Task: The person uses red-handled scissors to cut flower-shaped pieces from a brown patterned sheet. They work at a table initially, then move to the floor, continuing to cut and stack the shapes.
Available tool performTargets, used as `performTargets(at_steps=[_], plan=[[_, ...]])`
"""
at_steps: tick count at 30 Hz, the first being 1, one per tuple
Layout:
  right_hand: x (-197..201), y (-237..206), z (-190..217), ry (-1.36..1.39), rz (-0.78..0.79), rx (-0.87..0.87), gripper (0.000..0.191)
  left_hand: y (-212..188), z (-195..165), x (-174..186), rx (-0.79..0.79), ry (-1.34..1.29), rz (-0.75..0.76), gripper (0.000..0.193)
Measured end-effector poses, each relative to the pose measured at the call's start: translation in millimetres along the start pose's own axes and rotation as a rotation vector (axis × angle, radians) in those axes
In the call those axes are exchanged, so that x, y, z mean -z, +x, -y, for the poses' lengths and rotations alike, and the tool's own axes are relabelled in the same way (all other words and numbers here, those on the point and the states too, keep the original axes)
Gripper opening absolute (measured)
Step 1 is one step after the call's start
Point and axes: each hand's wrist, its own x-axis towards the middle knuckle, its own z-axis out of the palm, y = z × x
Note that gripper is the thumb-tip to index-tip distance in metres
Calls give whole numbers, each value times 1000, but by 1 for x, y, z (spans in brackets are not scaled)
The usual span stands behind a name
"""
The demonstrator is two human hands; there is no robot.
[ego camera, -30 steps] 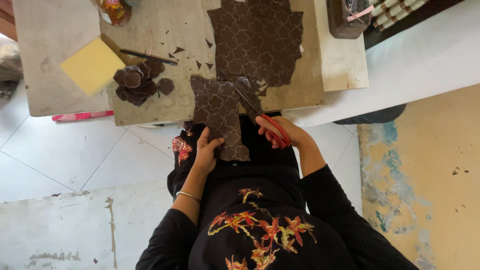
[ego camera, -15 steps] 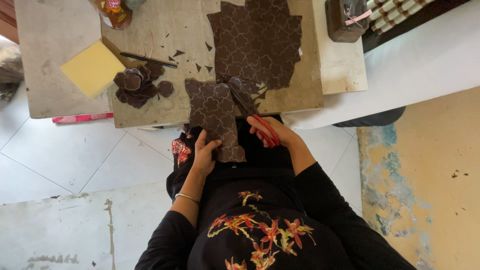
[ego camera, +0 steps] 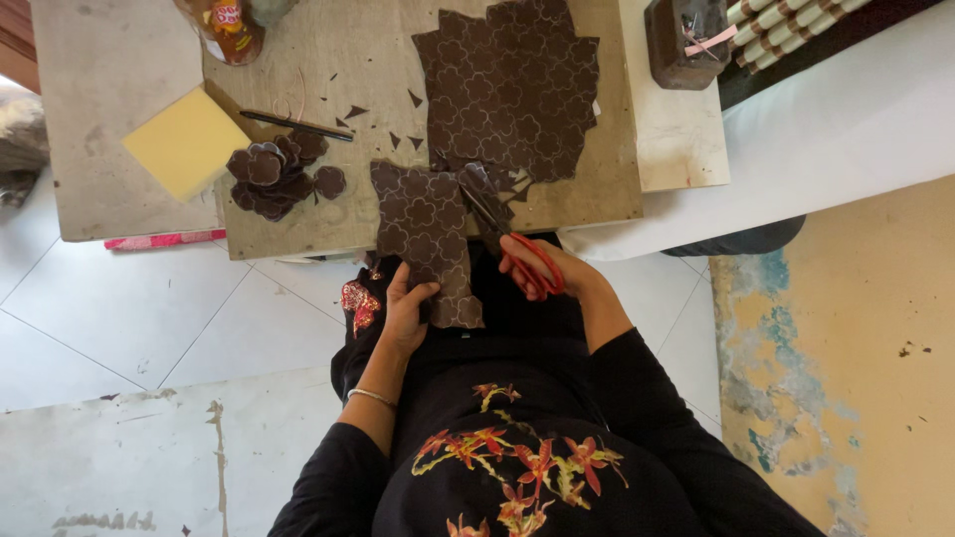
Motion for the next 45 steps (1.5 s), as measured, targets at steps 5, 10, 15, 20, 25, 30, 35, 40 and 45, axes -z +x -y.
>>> performTargets(at_steps=[5,10,15,20,25,30,35,40,45], plan=[[4,-2,-10,68,32,-32,75,1,1,-2,43,13,-28,49],[3,6,-8,48,61,-17,76,4,5,0,52,36,5,48],[-7,18,0,38,26,54,77,4,4,0,44,63,-2,52],[-15,19,4,108,-12,76,74,4,2,-2,53,80,-16,52],[-16,20,9,32,-80,57,74,4,3,0,35,101,3,49],[-17,23,9,-21,-137,54,76,6,6,2,45,95,-10,48],[-22,21,5,25,-135,123,77,6,7,2,57,116,-17,48],[-28,23,3,69,-175,120,75,7,7,1,52,97,14,49],[-27,28,-1,82,-189,63,74,8,9,2,38,116,7,54]])
